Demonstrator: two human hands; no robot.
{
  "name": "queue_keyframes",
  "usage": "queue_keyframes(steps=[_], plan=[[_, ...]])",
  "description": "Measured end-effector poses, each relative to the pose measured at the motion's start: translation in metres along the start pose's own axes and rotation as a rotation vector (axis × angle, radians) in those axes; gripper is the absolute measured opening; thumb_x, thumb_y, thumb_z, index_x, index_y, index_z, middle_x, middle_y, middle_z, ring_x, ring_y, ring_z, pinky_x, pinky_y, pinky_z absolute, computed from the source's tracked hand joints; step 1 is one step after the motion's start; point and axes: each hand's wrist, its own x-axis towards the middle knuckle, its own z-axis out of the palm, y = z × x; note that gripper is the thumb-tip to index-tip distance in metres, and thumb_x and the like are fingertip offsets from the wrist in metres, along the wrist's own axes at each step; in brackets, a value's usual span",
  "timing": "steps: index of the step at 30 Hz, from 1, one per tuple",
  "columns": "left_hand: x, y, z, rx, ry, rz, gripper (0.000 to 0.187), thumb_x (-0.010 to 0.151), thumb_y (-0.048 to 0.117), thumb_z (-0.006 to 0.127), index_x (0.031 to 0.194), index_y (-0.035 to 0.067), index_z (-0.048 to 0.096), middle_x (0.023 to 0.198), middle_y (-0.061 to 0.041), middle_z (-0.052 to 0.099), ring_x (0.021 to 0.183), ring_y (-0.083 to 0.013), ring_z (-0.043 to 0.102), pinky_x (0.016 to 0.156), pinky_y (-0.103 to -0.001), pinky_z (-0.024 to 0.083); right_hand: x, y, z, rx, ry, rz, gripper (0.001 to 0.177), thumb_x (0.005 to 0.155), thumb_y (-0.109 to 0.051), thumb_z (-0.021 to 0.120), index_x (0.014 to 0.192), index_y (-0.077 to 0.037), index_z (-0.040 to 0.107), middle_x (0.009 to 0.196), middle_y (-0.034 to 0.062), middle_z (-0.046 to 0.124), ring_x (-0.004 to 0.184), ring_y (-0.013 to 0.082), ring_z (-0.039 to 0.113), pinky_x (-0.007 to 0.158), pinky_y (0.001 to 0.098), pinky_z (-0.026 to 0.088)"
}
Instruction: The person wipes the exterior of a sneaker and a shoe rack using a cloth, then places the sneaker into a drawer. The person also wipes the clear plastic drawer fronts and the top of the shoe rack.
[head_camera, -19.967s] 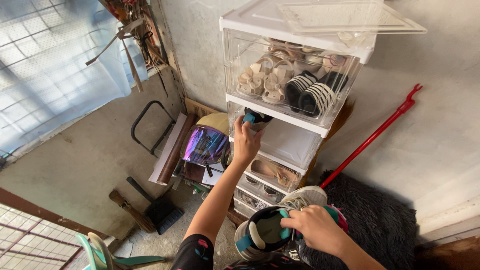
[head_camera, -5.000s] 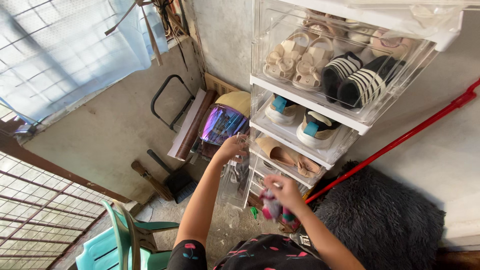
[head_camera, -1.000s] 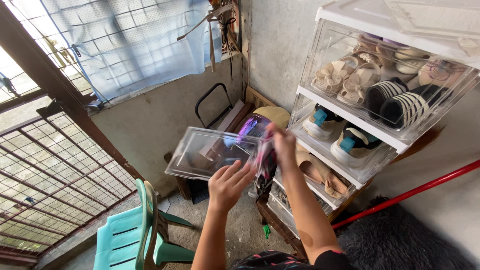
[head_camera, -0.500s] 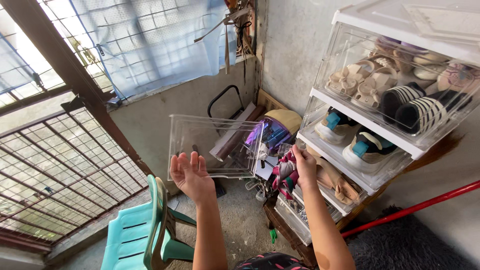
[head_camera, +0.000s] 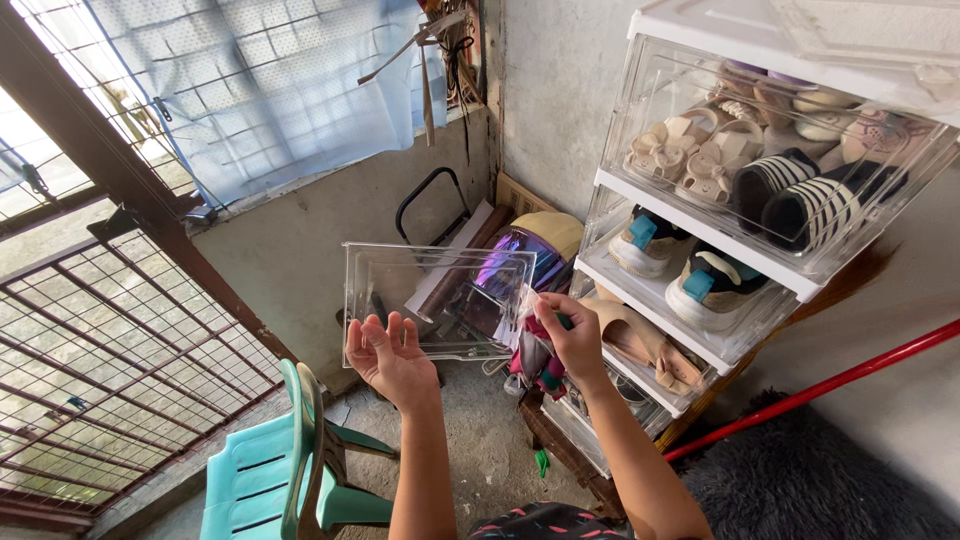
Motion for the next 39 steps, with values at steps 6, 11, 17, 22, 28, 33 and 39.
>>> queue_keyframes(steps=[6, 11, 17, 22, 28, 33, 39], plan=[[-0.004, -0.008, -0.004, -0.011, 0.031, -0.075, 0.024, 0.102, 0.023, 0.065, 0.124, 0.017, 0.056, 0.112, 0.000, 0.069, 0.093, -0.0180, 0.072, 0.078, -0.036, 0.061, -0.012, -0.020, -0.006, 0.079, -0.266, -0.167, 0.091, 0.080, -0.069, 0.072, 0.137, 0.001, 0.063, 0.120, 0.0083, 0.073, 0.110, 0.0180, 0.068, 0.098, 0.0309, 0.051], [-0.006, -0.017, -0.005, -0.085, -0.031, -0.034, 0.023, 0.104, 0.021, 0.064, 0.125, 0.017, 0.055, 0.114, -0.001, 0.069, 0.095, -0.0200, 0.072, 0.080, -0.037, 0.061, -0.016, -0.043, 0.009, -0.501, 0.095, -0.364, 0.112, 0.067, -0.062, 0.088, 0.145, 0.008, 0.047, 0.124, 0.0187, 0.068, 0.113, 0.0296, 0.067, 0.090, 0.0375, 0.054], [-0.022, -0.026, -0.003, -0.105, -0.059, 0.014, 0.023, 0.104, 0.019, 0.063, 0.126, 0.016, 0.055, 0.115, -0.001, 0.070, 0.098, -0.0203, 0.072, 0.083, -0.037, 0.061, -0.015, -0.058, 0.025, -0.823, 0.348, -0.259, 0.066, 0.071, -0.050, 0.090, 0.113, -0.003, 0.071, 0.094, 0.0102, 0.076, 0.078, 0.0225, 0.075, 0.070, 0.0330, 0.059], [-0.029, -0.036, -0.008, -0.111, -0.059, -0.001, 0.022, 0.103, 0.019, 0.062, 0.124, 0.016, 0.055, 0.113, -0.001, 0.070, 0.098, -0.0212, 0.072, 0.083, -0.038, 0.061, -0.011, -0.047, 0.012, -0.869, 0.338, -0.346, 0.040, 0.084, -0.037, 0.086, 0.103, -0.003, 0.076, 0.087, 0.0081, 0.076, 0.073, 0.0184, 0.072, 0.064, 0.0316, 0.056], [-0.004, -0.061, -0.037, -0.151, -0.073, -0.178, 0.038, 0.107, 0.022, 0.068, 0.136, 0.006, 0.048, 0.121, -0.013, 0.063, 0.111, -0.0265, 0.067, 0.094, -0.038, 0.059, 0.000, -0.026, -0.027, 0.086, 0.096, -0.090, 0.028, 0.099, -0.026, 0.072, 0.115, -0.003, 0.077, 0.096, 0.0080, 0.078, 0.082, 0.0125, 0.072, 0.078, 0.0264, 0.058], [-0.004, -0.094, -0.038, 0.353, 0.008, -0.430, 0.113, 0.070, 0.022, 0.087, 0.151, 0.013, 0.008, 0.147, -0.018, 0.044, 0.128, -0.0311, 0.059, 0.102, -0.041, 0.051, 0.004, -0.027, -0.051, 0.000, 0.104, -0.022, 0.016, 0.102, -0.017, 0.069, 0.110, -0.004, 0.076, 0.092, 0.0105, 0.074, 0.072, 0.0161, 0.068, 0.069, 0.0301, 0.054], [-0.032, -0.051, 0.017, 1.299, -0.699, 0.383, 0.153, 0.047, 0.048, 0.100, 0.159, 0.001, 0.006, 0.159, -0.031, 0.026, 0.147, -0.0492, 0.023, 0.121, -0.056, 0.015, 0.007, -0.051, -0.078, -0.455, -0.191, -0.369, 0.024, 0.087, 0.001, 0.068, 0.110, -0.003, 0.074, 0.101, 0.0089, 0.080, 0.091, 0.0172, 0.077, 0.080, 0.0295, 0.061]])
